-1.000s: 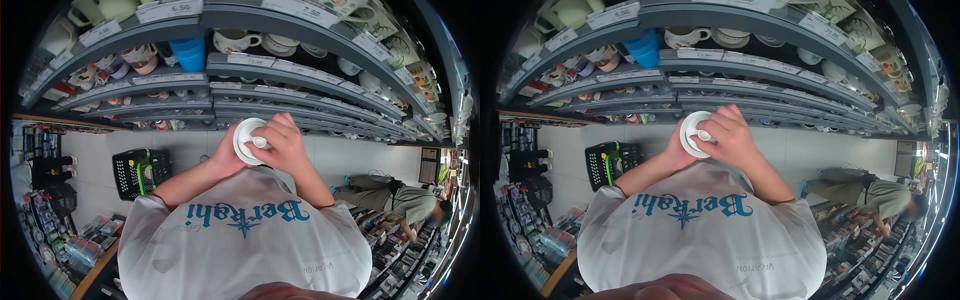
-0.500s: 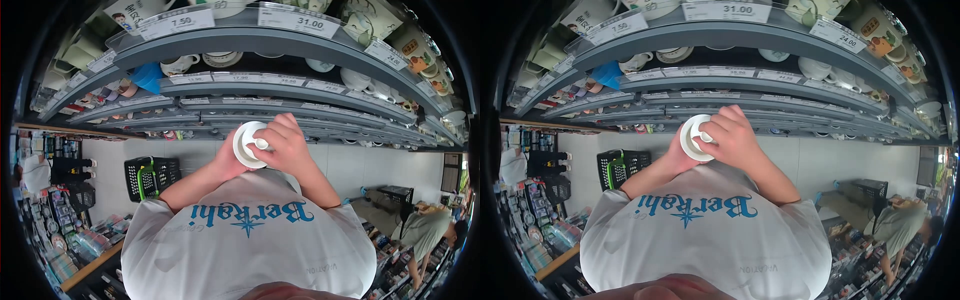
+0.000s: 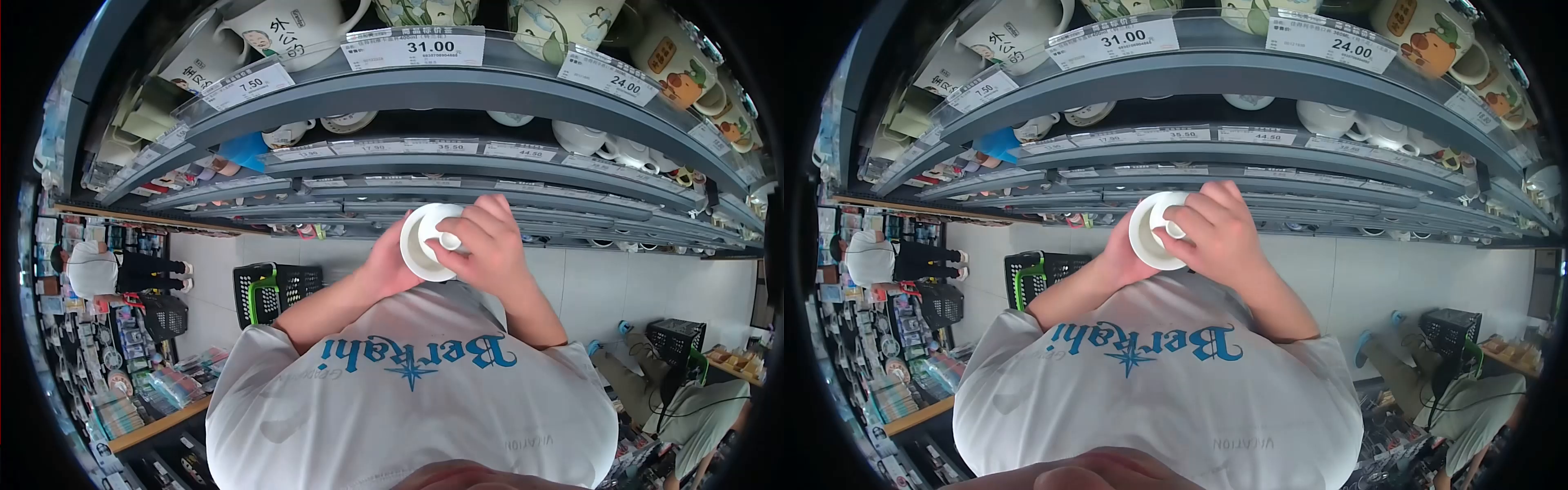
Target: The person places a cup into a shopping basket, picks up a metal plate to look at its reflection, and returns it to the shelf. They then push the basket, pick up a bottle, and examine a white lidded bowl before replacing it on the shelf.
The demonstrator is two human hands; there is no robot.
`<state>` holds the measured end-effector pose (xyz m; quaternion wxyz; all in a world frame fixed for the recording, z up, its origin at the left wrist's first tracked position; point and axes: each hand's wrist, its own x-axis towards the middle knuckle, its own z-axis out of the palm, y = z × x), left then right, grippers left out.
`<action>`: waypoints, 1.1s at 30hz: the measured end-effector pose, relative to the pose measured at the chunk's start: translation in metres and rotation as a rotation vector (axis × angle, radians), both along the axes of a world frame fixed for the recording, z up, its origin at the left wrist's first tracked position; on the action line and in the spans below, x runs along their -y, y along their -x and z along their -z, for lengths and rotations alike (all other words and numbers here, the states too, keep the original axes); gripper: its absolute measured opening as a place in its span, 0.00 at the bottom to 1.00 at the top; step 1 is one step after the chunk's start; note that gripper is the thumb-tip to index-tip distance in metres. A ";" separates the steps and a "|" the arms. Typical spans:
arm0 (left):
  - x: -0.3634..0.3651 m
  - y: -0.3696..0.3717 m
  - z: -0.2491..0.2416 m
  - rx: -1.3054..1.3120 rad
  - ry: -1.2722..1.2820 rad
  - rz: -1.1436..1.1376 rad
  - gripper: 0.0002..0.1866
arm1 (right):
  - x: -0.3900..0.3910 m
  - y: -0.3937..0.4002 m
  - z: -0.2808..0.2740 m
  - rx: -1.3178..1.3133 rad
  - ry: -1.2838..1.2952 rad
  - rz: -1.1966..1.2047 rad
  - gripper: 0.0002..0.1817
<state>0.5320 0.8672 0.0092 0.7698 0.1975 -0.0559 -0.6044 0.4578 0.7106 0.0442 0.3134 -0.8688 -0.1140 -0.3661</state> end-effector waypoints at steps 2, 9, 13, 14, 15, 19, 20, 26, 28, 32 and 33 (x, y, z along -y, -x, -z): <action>0.000 -0.002 -0.002 -0.019 -0.019 -0.013 0.27 | 0.001 0.000 -0.003 0.013 -0.015 0.021 0.13; -0.008 0.005 0.006 0.008 0.051 -0.050 0.29 | 0.003 -0.007 -0.004 0.083 0.042 -0.041 0.16; -0.016 0.001 0.005 0.031 0.081 -0.059 0.29 | -0.001 -0.011 -0.005 0.092 0.035 -0.042 0.16; -0.018 0.000 0.004 0.054 0.074 -0.057 0.29 | -0.003 -0.013 -0.005 0.102 0.021 -0.042 0.17; -0.020 -0.001 0.004 0.057 0.074 -0.063 0.29 | -0.004 -0.014 -0.006 0.105 0.022 -0.048 0.17; -0.025 0.000 0.005 0.063 0.059 -0.097 0.29 | -0.005 -0.019 -0.010 0.122 0.049 -0.046 0.17; -0.026 0.000 0.007 0.063 0.049 -0.114 0.30 | -0.004 -0.020 -0.010 0.132 0.050 -0.051 0.17; -0.033 0.004 0.003 0.060 -0.027 -0.175 0.30 | -0.008 -0.016 -0.013 0.100 -0.209 -0.054 0.14; -0.034 0.004 0.006 0.038 -0.052 -0.154 0.31 | -0.010 -0.018 -0.009 0.105 -0.224 -0.036 0.14; -0.037 0.003 0.008 0.018 -0.078 -0.086 0.34 | -0.011 -0.018 -0.006 0.090 -0.261 -0.015 0.11; -0.037 0.004 0.009 0.016 -0.075 -0.085 0.34 | -0.012 -0.017 -0.007 0.088 -0.258 -0.014 0.11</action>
